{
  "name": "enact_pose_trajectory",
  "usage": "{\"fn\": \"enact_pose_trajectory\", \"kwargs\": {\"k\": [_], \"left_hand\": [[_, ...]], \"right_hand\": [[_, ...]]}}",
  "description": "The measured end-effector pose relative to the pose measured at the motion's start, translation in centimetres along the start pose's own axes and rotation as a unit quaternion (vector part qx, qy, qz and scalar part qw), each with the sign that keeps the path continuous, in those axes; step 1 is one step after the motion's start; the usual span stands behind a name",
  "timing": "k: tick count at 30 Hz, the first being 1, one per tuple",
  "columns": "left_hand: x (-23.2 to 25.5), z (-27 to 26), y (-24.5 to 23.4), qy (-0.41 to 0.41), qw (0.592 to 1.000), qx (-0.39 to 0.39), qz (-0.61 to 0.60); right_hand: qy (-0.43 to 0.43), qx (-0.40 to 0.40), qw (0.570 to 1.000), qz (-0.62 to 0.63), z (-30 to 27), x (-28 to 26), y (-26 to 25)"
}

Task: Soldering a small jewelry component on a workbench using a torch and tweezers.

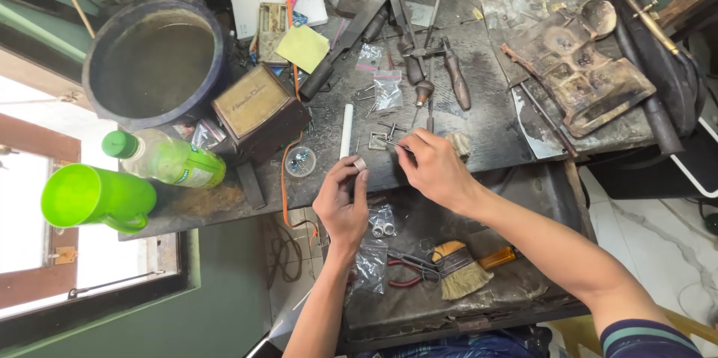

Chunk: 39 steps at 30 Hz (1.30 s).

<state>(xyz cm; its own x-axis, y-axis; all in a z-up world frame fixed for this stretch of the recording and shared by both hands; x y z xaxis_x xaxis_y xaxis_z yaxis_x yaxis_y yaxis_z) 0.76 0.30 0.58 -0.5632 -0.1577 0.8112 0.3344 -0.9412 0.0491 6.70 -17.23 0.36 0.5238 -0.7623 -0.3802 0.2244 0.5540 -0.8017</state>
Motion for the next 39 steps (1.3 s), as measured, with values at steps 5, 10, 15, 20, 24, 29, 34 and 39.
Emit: {"fn": "enact_pose_trajectory", "kwargs": {"k": [5,10,15,20,24,29,34,39], "left_hand": [[-1.7,-1.2,-0.3,-0.033,0.997,0.017,-0.073],[-2.4,-1.6,-0.3,-0.044,0.995,0.018,-0.093],[-2.2,-1.6,-0.3,-0.059,0.993,0.022,-0.096],[-1.7,-1.4,-0.3,-0.062,0.994,0.017,-0.083],[-1.8,-1.4,-0.3,-0.062,0.994,0.016,-0.087],[-1.7,-1.4,-0.3,-0.054,0.996,0.009,-0.076],[-1.3,-1.4,-0.2,-0.037,0.998,-0.005,-0.055],[-1.0,-0.9,-0.1,-0.047,0.997,-0.007,-0.055]], "right_hand": [[-0.004,-0.017,1.000,-0.002,0.8,0.3,1.0],[-0.002,-0.017,1.000,-0.013,0.8,0.2,0.9],[0.004,-0.020,1.000,-0.018,0.4,0.5,1.4],[0.003,-0.017,1.000,-0.021,0.4,0.4,1.5],[0.005,-0.018,1.000,-0.018,0.6,0.4,1.5],[0.008,-0.024,0.999,-0.024,0.3,0.7,1.7],[0.008,-0.014,1.000,-0.027,0.1,0.8,1.9],[0.008,-0.009,1.000,-0.007,0.2,0.9,1.5]]}}
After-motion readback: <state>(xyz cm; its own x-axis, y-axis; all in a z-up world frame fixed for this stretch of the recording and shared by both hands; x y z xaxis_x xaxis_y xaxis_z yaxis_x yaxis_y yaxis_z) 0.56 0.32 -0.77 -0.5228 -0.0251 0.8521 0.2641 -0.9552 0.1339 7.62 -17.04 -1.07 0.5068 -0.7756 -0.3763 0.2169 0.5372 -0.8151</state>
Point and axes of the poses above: each hand's wrist, its own z-axis towards the middle knuckle, its own y-axis out of the palm, x = y × z, the point moved 1 cm from there along z, towards the middle knuckle, and after that the axes turned 13 degrees about -z, right-handed, at the moved point
